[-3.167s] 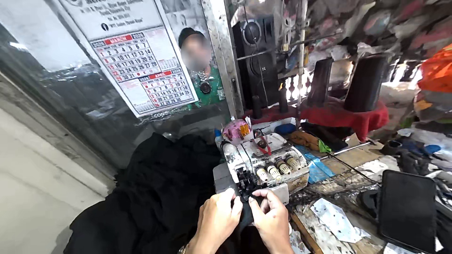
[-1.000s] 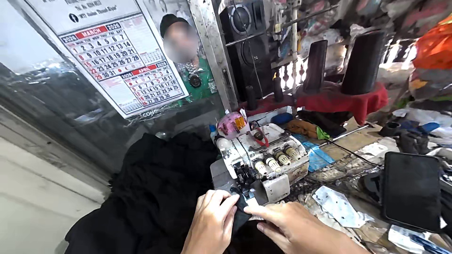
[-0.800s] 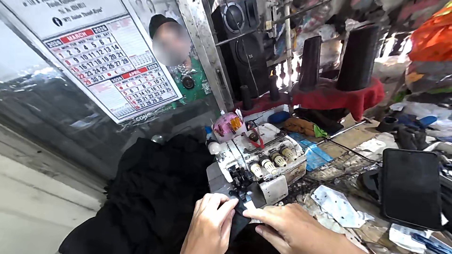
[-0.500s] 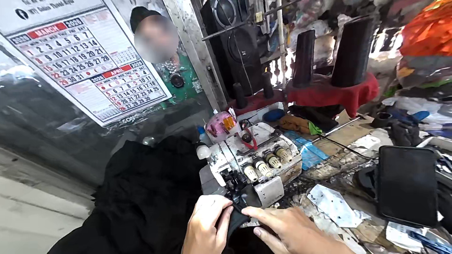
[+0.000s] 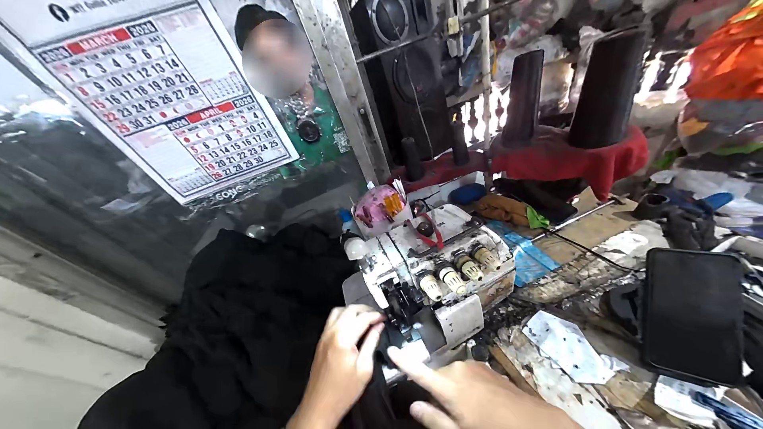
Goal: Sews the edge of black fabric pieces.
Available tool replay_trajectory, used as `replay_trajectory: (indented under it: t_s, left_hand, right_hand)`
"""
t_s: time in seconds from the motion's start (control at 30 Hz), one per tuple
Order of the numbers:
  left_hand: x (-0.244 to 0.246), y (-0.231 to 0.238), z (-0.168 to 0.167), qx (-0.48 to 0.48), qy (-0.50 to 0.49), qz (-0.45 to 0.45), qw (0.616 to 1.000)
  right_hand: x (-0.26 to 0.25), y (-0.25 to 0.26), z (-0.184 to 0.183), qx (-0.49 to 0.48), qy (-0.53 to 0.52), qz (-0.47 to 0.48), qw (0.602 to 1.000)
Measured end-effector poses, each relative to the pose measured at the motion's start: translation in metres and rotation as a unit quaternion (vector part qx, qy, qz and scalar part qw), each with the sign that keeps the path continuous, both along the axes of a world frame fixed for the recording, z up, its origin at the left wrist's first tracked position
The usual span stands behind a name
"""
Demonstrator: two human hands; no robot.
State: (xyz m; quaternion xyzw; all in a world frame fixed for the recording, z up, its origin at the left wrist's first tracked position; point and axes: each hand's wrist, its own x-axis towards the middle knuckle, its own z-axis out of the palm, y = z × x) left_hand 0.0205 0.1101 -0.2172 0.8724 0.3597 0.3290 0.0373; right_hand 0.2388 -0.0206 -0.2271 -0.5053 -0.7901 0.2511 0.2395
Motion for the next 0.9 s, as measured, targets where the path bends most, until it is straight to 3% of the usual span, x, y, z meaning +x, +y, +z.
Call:
replay_trajectory:
  t_s: [0.07, 0.2, 0.27, 0.37, 0.43, 0.53, 0.63, 0.8, 0.9]
  left_hand:
    - [-0.009, 0.014, 0.0, -0.037, 0.007, 0.02, 0.999]
    - [-0.036, -0.012, 0.002, -0.099, 0.037, 0.053, 0.993]
    - [-0.041, -0.04, 0.014, -0.082, 0.086, 0.053, 0.992]
    - [-0.001, -0.09, 0.022, -0.034, 0.11, 0.019, 0.993]
    - [0.045, -0.112, 0.009, 0.0, 0.065, -0.012, 0.998]
    - [0.056, -0.119, 0.004, -0.038, 0.062, -0.092, 0.993]
    - [-0.019, -0.115, 0.016, -0.094, 0.025, -0.068, 0.993]
    - [-0.194, -0.097, 0.021, -0.103, -0.137, 0.181, 0.968]
    - [-0.227, -0.102, 0.018, -0.189, -0.149, 0.134, 0.961]
  right_hand:
    - [-0.018, 0.014, 0.015, -0.075, -0.017, 0.018, 0.997]
    - [-0.02, 0.018, 0.008, -0.1, 0.042, 0.043, 0.993]
    - [-0.013, 0.009, -0.008, -0.066, 0.15, 0.069, 0.984]
    - [0.009, -0.002, -0.018, -0.062, 0.359, 0.087, 0.927]
    - [0.031, 0.005, -0.022, -0.072, 0.452, -0.011, 0.889]
    - [0.046, 0.018, -0.027, 0.001, 0.437, -0.178, 0.882]
    - [0.046, -0.012, -0.017, 0.048, 0.37, -0.16, 0.914]
    - [0.041, -0.041, 0.0, 0.04, 0.342, -0.119, 0.931]
    - [0.038, -0.035, 0.016, 0.067, 0.316, -0.107, 0.94]
